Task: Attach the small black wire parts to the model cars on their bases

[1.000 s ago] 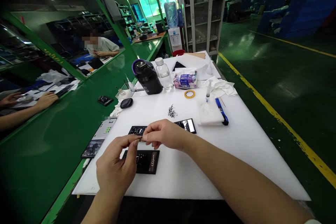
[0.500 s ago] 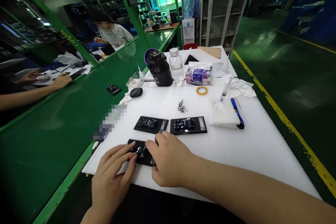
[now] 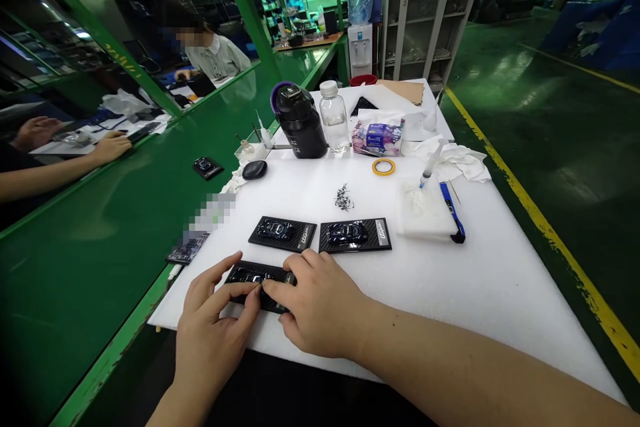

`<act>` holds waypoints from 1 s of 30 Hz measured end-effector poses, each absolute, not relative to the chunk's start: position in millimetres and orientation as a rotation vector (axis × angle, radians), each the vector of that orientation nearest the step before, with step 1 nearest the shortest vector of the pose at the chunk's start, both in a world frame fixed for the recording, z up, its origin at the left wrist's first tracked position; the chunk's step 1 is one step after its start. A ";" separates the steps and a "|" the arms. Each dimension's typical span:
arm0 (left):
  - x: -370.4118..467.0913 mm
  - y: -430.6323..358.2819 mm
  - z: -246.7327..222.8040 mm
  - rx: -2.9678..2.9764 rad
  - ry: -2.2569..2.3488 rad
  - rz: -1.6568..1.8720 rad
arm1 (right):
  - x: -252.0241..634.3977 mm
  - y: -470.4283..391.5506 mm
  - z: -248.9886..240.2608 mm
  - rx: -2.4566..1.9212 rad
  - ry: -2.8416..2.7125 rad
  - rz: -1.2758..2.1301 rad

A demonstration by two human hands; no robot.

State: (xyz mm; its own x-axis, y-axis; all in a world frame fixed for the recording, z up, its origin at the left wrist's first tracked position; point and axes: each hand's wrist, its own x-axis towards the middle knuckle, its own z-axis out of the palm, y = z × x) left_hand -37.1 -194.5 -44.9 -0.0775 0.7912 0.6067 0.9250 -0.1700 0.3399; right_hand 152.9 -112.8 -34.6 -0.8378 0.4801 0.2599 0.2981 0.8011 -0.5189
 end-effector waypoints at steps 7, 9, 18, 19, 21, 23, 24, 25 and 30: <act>-46.5 -191.0 -47.2 -1.782 -2.567 -1.171 | 151.9 -115.9 -29.7 -0.594 -2.702 0.538; -48.3 -189.0 -45.3 -1.752 -2.688 -1.182 | 151.3 -116.4 -28.1 -0.588 -2.726 0.505; -51.1 -183.9 -45.1 -1.740 -2.776 -1.279 | 148.9 -117.6 -27.0 -0.598 -2.778 0.370; -51.5 -183.7 -46.1 -1.738 -2.762 -1.275 | 148.6 -118.4 -26.9 -0.600 -2.779 0.358; -51.9 -183.7 -47.4 -1.747 -2.736 -1.268 | 147.4 -120.1 -26.2 -0.614 -2.776 0.348; -52.0 -183.9 -47.2 -1.759 -2.723 -1.265 | 145.8 -121.2 -24.7 -0.637 -2.776 0.352; -52.1 -184.0 -46.6 -1.763 -2.728 -1.266 | 145.1 -121.3 -24.0 -0.644 -2.777 0.353; -52.4 -183.9 -46.0 -1.765 -2.741 -1.268 | 144.7 -120.8 -23.5 -0.643 -2.781 0.350; -55.9 -181.3 -45.0 -1.755 -2.798 -1.269 | 149.4 -112.2 -28.7 -0.547 -2.777 0.343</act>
